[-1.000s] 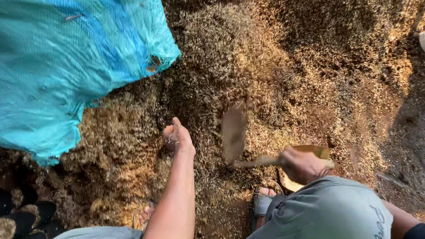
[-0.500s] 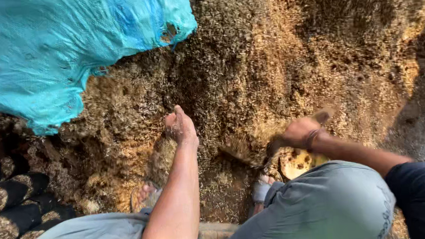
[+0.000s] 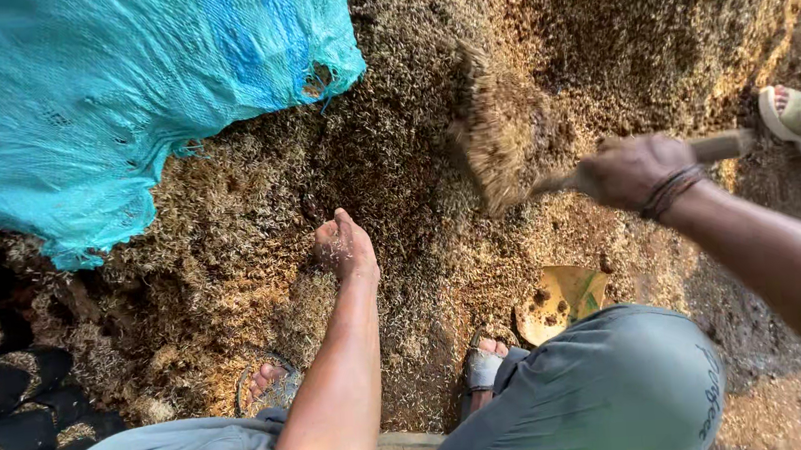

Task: The person scoops a loose fibrous material from a large pile into a blue sack using a small scoop and hands. The person repeatedly fills the scoop and pours the material into the sack, occasionally using hands to guide the flow.

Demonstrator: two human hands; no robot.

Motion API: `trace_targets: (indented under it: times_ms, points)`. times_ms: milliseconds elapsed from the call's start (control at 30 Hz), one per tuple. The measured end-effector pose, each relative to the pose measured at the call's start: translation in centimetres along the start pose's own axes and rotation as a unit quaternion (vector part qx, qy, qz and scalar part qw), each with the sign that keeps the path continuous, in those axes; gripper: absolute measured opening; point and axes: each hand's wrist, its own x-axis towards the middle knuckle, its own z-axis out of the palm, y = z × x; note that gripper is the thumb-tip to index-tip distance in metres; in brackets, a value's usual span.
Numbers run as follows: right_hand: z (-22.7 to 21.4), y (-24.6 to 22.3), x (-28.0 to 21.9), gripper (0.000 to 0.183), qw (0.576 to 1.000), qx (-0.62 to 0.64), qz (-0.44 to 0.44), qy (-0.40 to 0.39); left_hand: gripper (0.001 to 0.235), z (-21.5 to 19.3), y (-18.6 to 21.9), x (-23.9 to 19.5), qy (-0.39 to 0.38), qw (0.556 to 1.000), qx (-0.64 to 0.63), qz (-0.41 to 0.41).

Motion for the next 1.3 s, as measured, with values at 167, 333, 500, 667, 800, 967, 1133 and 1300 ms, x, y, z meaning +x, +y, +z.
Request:
trace_targets:
  times_ms: [167,333,500,667,800,967,1133,1300]
  points:
    - [-1.1,-9.3,-1.1,0.069,0.982,0.006,-0.188,-0.035,0.031,-2.5,-1.8,3.8,0.080,0.992,-0.011,0.096]
    - [-4.9,-16.0,1.2,0.058,0.956,-0.104,-0.269,0.047,0.044,-7.1,-0.7,5.6,0.272,0.960,-0.019,0.071]
    - [-7.9,-18.3,1.1,0.039,0.957,-0.015,-0.282,0.070,0.059,-14.6,-0.4,4.8,0.408,0.901,0.120,-0.088]
    - [-9.8,-18.1,1.9,0.049,0.948,0.136,-0.265,0.112,0.092,-17.3,-2.3,5.0,0.353,0.933,-0.004,-0.068]
    - [-9.1,-17.0,3.3,0.047,0.960,0.103,-0.218,0.142,0.070,-9.7,-3.5,3.3,0.168,0.982,-0.043,0.079]
    - [-10.2,-17.5,3.9,0.050,0.953,0.109,-0.238,0.149,0.039,-5.9,-2.8,2.3,0.056,0.954,0.124,0.266]
    - [-13.0,-23.5,3.5,0.052,0.941,0.030,-0.299,0.158,0.031,-13.1,1.6,6.7,0.333,0.938,0.051,0.087]
    - [-16.3,-28.2,2.5,0.055,0.896,0.108,-0.335,0.272,0.077,-16.6,4.5,11.6,0.395,0.915,0.077,0.027]
